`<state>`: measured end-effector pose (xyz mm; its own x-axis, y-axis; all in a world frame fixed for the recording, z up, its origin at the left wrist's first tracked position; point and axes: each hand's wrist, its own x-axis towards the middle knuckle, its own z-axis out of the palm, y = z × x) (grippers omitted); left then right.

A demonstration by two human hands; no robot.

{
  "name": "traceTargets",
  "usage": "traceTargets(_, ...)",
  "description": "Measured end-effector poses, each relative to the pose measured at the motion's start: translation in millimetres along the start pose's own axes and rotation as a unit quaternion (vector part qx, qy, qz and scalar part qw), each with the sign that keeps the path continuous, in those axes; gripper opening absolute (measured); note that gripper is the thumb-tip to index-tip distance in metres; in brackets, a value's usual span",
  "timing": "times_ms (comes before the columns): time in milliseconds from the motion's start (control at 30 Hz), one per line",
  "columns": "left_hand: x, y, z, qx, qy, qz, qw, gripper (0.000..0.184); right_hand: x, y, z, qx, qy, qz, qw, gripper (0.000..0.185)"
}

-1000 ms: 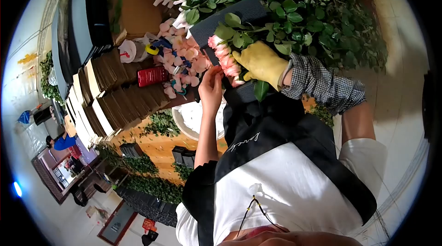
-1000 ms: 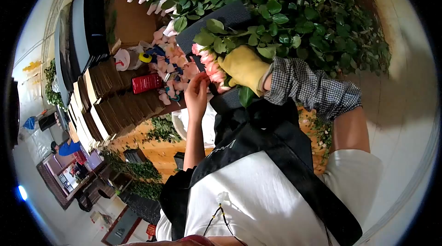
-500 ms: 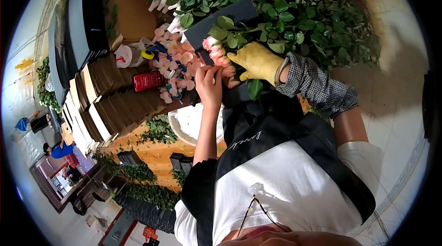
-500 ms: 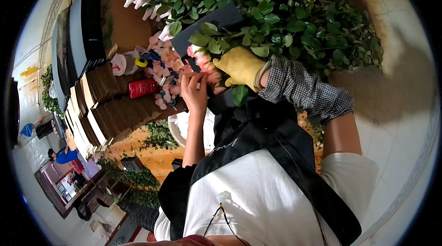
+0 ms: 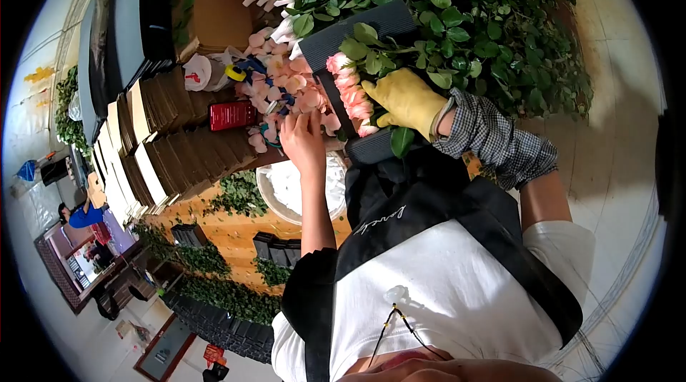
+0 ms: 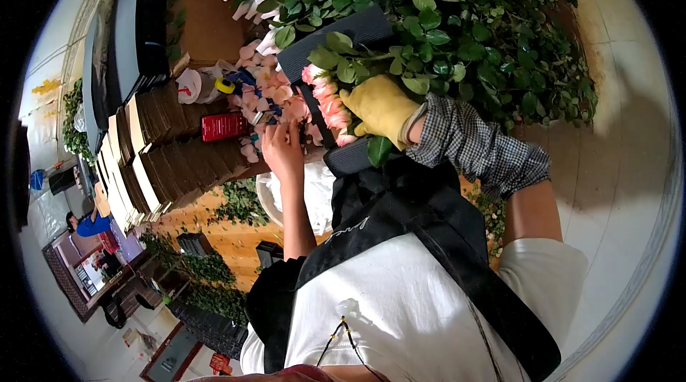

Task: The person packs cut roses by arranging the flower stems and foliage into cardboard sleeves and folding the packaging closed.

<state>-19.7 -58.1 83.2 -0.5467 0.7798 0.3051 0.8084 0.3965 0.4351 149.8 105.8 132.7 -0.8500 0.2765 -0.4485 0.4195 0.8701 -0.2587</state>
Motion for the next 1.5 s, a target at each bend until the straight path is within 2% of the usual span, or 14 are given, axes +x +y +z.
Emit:
traceTargets(100,1.5,23.1,-5.5,-0.149,-0.015,-0.077,0.986,0.008,3.5,-0.4,8.4,0.010,0.036,0.008,0.999,0.065)
traceTargets(300,-0.6,74.1,-3.3,-0.105,-0.039,0.119,0.987,0.010,-3.0,3.8,20.6,-0.028,0.104,-0.004,0.994,0.045)
traceTargets(433,-21.2,82.5,6.6,0.054,-0.106,0.142,0.983,0.019,-2.5,23.0,20.0,0.076,0.169,-0.094,0.978,0.040)
traceTargets(533,-23.4,80.3,3.5,0.005,-0.102,0.140,0.985,0.025,13.8,14.9,25.0,-0.008,0.299,0.034,0.954,0.011)
traceTargets(633,-12.6,67.1,-1.5,-0.159,-0.127,0.036,0.978,0.021,30.4,14.5,28.8,-0.029,0.224,0.025,0.974,0.017)
traceTargets(667,-8.5,60.9,0.4,-0.266,-0.121,-0.086,0.952,0.017,26.6,15.0,28.6,-0.006,0.209,0.011,0.978,0.021)
traceTargets(767,9.8,42.3,11.1,-0.055,0.007,-0.004,0.998,0.036,24.1,14.2,20.9,0.032,0.159,0.022,0.987,0.023)
traceTargets(833,16.1,22.2,43.1,-0.145,-0.120,-0.067,0.980,0.046,25.6,19.0,25.5,0.041,0.191,-0.004,0.981,0.022)
traceTargets(867,17.9,17.3,61.1,-0.265,-0.135,-0.123,0.947,0.052,22.5,16.6,22.5,0.046,0.191,0.002,0.981,0.022)
traceTargets(967,11.3,2.7,93.9,-0.317,-0.153,-0.138,0.926,0.044,5.4,16.2,15.3,0.076,0.185,0.009,0.980,0.022)
traceTargets(1100,6.7,17.7,81.6,-0.274,-0.107,-0.138,0.946,0.042,-19.5,-1.1,-23.8,0.251,0.395,-0.025,0.884,0.023)
traceTargets(1300,9.7,29.3,67.0,-0.289,-0.122,-0.177,0.933,0.045,22.2,24.1,26.4,0.426,0.380,-0.024,0.821,0.018)
traceTargets(1400,9.2,27.4,66.4,-0.299,-0.136,-0.192,0.925,0.047,21.0,21.8,29.3,0.414,0.367,-0.027,0.833,0.021)
traceTargets(1500,9.0,23.4,73.1,-0.305,-0.149,-0.213,0.916,0.051,21.6,12.5,24.5,0.110,0.341,-0.044,0.933,0.037)
